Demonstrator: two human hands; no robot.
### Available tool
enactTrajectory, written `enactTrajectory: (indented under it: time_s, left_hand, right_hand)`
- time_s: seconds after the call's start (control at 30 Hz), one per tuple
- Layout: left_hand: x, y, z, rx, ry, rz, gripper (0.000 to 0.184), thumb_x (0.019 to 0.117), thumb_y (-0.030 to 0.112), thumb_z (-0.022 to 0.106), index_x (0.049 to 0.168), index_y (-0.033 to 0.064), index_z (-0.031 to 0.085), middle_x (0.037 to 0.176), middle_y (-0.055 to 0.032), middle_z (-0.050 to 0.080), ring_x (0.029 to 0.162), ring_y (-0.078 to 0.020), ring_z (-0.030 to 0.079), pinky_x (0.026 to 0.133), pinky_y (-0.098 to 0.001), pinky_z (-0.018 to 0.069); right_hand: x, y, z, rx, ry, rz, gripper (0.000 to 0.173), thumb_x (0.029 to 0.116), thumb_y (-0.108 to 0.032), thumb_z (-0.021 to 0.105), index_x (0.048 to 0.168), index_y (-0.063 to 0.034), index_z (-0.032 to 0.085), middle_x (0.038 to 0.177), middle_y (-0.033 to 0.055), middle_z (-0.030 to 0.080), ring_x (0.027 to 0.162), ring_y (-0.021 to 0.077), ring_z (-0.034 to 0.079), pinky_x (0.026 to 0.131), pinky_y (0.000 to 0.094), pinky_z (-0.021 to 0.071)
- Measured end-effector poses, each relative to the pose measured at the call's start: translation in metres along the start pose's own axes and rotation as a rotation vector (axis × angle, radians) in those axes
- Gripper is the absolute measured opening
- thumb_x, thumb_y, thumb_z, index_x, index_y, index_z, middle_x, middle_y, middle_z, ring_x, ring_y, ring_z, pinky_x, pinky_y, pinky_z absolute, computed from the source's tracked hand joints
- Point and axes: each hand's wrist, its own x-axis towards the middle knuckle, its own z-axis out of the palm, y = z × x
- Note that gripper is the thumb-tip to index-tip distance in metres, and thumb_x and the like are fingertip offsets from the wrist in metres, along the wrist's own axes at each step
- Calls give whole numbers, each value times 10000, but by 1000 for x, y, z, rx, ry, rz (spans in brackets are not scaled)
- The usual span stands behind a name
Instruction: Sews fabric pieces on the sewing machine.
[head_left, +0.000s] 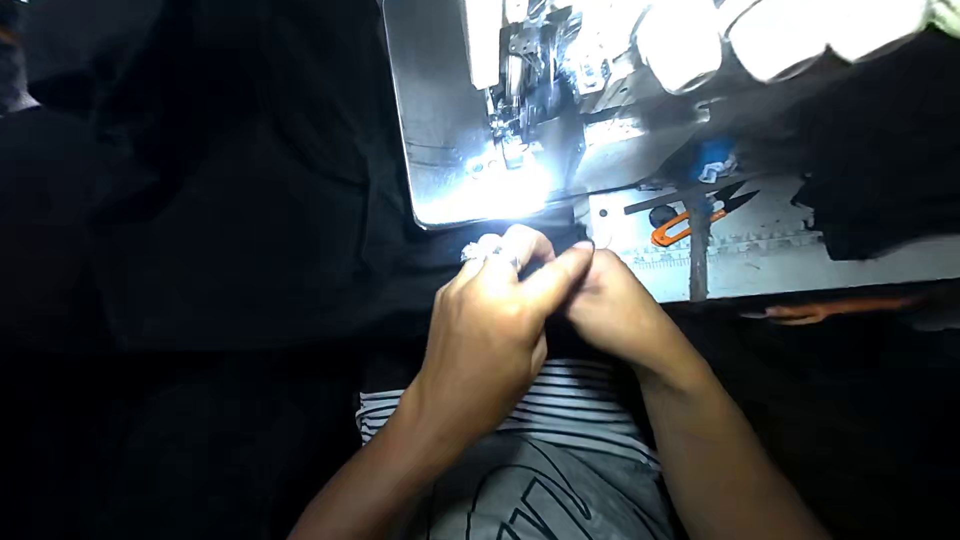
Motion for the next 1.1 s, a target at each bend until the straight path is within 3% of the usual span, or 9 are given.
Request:
enactTrajectory:
  time_s: [0.07, 0.13, 0.23, 0.3, 0.43, 0.6, 0.73, 0.8, 1.1]
  left_hand:
    - [-29, 8, -21, -3, -193, 90, 331, 989, 68, 533, 1146, 215, 784, 972, -11, 675, 862, -159, 624, 675, -329, 505]
    - [-60, 11, -33, 18, -411, 164, 319, 977, 75, 514, 1086, 208, 783, 950, -6, 698, 850, -188, 648, 661, -351, 519]
    - [-99, 15, -38, 23, -470, 135, 319, 981, 85, 515, 1130, 205, 770, 1005, -6, 713, 883, -184, 683, 720, -370, 561]
    - [-116, 15, -35, 9, -439, 90, 319, 976, 126, 536, 1187, 225, 753, 1072, 2, 712, 971, -189, 669, 796, -382, 553]
    - [-135, -6, -9, -113, -517, 26, 300, 998, 323, 636, 1272, 239, 725, 1320, 7, 677, 1250, -182, 612, 1051, -450, 506]
    - [-46, 36, -3, -196, -226, 207, 176, 985, 213, 645, 1094, 162, 774, 996, 39, 749, 892, -64, 704, 787, -305, 597]
    - [51, 41, 77, 62, -383, 236, 517, 983, 249, 676, 1464, 94, 568, 1552, -106, 506, 1360, -305, 546, 1072, -537, 466]
    - [62, 32, 111, 228, -383, 250, 584, 964, 242, 677, 1495, 55, 521, 1594, -146, 447, 1458, -347, 436, 1126, -552, 404]
    - [42, 51, 106, 400, -294, 153, 325, 966, 29, 580, 1285, 85, 598, 1014, -138, 652, 870, -311, 677, 681, -420, 551]
  right_hand:
    - [1, -2, 5, 402, -248, 56, 367, 1109, -209, 383, 1241, -60, 692, 985, 20, 752, 847, 78, 708, 752, 260, 603]
    - [-1, -1, 21, 654, -523, 122, 561, 1111, -476, 272, 1392, -86, 561, 1054, 20, 740, 897, 81, 715, 793, 269, 603]
    - [-23, 5, 45, 626, -600, 101, 547, 921, -164, 711, 1419, -71, 506, 1039, 93, 735, 859, 158, 725, 762, 318, 625]
    - [-37, 6, 55, 574, -493, 92, 646, 833, 11, 763, 1421, -55, 504, 1038, 126, 729, 863, 195, 727, 772, 346, 631]
    - [-61, 23, 69, 431, 27, 162, 346, 885, 15, 748, 1216, -2, 653, 985, 102, 740, 798, 161, 711, 722, 335, 616]
    - [-89, 41, 50, 455, 279, 106, 235, 923, -1, 689, 1157, -4, 694, 910, 57, 744, 775, 75, 690, 714, 268, 591]
    - [-85, 48, 53, 232, 477, 118, 138, 915, -31, 713, 1044, -4, 673, 865, 67, 660, 785, 103, 627, 720, 323, 549]
    - [-86, 56, 57, 178, 521, 65, 202, 884, -30, 739, 1066, 17, 667, 884, 84, 678, 826, 105, 659, 766, 318, 576]
    - [-89, 64, 45, -5, 382, 197, 298, 896, -21, 713, 1166, 68, 623, 1014, 152, 661, 961, 168, 634, 877, 352, 535]
